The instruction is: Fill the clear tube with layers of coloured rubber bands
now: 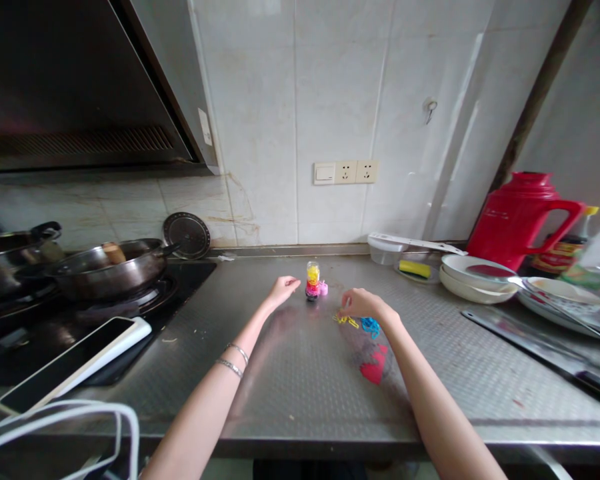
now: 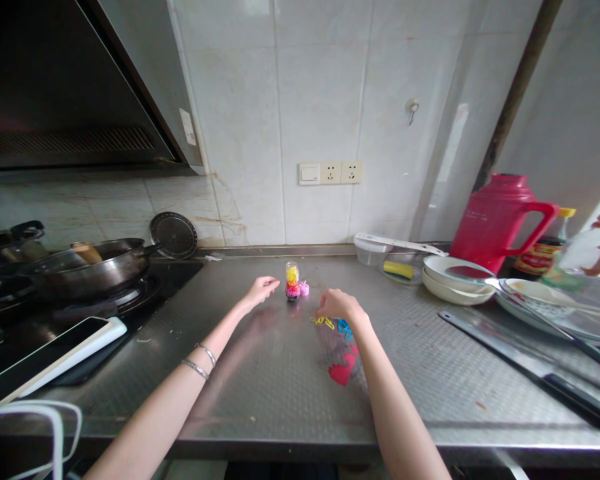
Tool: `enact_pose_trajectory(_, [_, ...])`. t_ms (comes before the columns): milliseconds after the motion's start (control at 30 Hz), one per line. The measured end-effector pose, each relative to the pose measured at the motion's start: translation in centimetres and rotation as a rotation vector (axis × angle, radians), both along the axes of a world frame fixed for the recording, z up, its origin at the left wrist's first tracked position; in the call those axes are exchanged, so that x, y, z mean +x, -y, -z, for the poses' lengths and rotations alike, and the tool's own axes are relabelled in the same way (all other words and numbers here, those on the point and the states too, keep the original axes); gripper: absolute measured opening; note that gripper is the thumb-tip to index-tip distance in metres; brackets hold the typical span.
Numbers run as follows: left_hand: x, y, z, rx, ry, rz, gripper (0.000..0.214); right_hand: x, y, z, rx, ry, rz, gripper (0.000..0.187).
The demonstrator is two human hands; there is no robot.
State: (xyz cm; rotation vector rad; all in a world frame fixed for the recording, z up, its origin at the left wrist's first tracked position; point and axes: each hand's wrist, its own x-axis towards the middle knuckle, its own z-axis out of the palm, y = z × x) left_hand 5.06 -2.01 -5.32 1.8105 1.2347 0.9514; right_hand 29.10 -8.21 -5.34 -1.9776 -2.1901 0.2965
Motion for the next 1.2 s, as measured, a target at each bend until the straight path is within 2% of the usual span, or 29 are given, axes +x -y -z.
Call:
enact_pose_trajectory(133, [0.4,0.2,0.6,-0.058,0.015,0.033,0.026,-0.5,0.1,-0.1,-0.047,0.000,0.004,0.030])
enact_pose_trajectory(300, [0.9,-0.4,1.8,-0.065,0.061,0.018,0.024,-1.3,0.1,-0.1,-0.113,-0.118,-0.034,0.023])
enact_pose_trajectory(433, [1.1,-0.5,2.3,-0.064,0.092,0.007,0.019,-1.5,0.3,-0.4,-0.188,-0.193,-0.049,0.027])
enact_pose_trajectory(600, [0.9,-0.2,2.3,-0.070,0.138,-0.001,0.016,-1.4,0.6,-0.6,-0.159,-0.216,-0.054,0.030])
enact_pose_trajectory(867, [0.8,-0.4,2.7,-0.099,0.140,-0.015,0.017,-1.8,0.8,-0.6,-0.115,-0.203,-0.079,0.024])
enact_pose_trajectory(1200, [0.7,-0.9,3.6,-0.090,0.088,-0.044,0.021,0.0,-0.6,0.4,-0.011,-0.482,-0.144,0.022])
